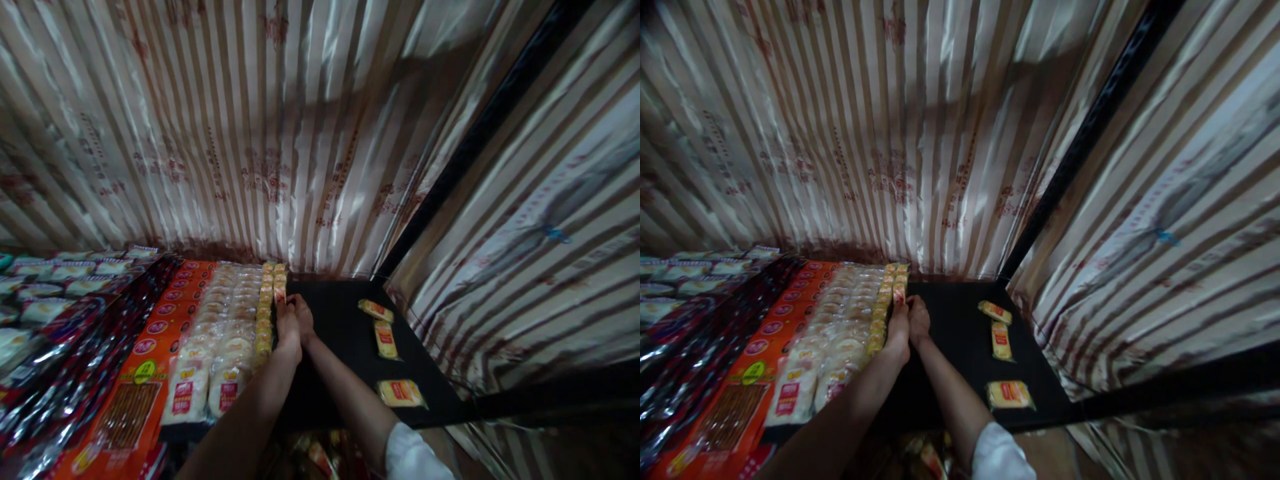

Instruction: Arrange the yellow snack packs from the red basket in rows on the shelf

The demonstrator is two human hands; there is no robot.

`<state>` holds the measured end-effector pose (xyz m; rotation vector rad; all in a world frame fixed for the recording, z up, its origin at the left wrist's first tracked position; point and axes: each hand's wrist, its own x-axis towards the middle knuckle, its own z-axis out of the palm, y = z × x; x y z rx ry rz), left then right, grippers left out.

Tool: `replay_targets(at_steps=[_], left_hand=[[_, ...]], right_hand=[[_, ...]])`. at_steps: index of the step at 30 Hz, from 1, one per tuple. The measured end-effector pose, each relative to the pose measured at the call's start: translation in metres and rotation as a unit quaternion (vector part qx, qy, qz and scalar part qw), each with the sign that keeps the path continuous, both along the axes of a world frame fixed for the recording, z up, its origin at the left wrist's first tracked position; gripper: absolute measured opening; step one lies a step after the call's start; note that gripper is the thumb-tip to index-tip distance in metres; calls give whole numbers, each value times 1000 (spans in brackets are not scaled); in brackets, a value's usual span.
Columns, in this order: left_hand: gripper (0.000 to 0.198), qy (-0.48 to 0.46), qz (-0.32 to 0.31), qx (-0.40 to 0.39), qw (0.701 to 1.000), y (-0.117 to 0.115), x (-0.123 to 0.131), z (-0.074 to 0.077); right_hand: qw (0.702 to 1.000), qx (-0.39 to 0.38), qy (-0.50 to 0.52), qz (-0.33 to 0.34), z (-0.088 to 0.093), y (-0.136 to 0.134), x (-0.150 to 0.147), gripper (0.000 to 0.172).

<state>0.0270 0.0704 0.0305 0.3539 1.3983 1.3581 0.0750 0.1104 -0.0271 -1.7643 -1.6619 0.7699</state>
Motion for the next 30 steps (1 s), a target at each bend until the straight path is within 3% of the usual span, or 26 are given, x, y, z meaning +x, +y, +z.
replay_targets(at_steps=[5,9,13,17,19,22,25,30], left_hand=[[20,17,-9,1,1000,0,-1,2],[26,24,-22,2,999,-5,-1,0],[30,27,-53,-13,998,-21,5,1],[25,26,-99,-47,994,-51,20,10],[20,25,-143,-69,987,-68,31,14],[17,17,-203,-95,974,-93,47,16],[18,4,-236,-115,965,-114,61,12],[28,-25,-250,-124,960,-135,72,0]], right_hand=[[999,14,27,-17,0,-3,0,17],[997,64,37,-34,10,-21,16,25],[992,118,13,-44,28,-60,63,23],[980,148,-76,-108,37,-115,128,26],[967,135,-153,-151,35,-141,159,27],[948,54,-256,-182,28,-170,190,30],[947,0,-276,-163,23,-183,198,36],[978,20,-189,-88,19,-184,176,32]])
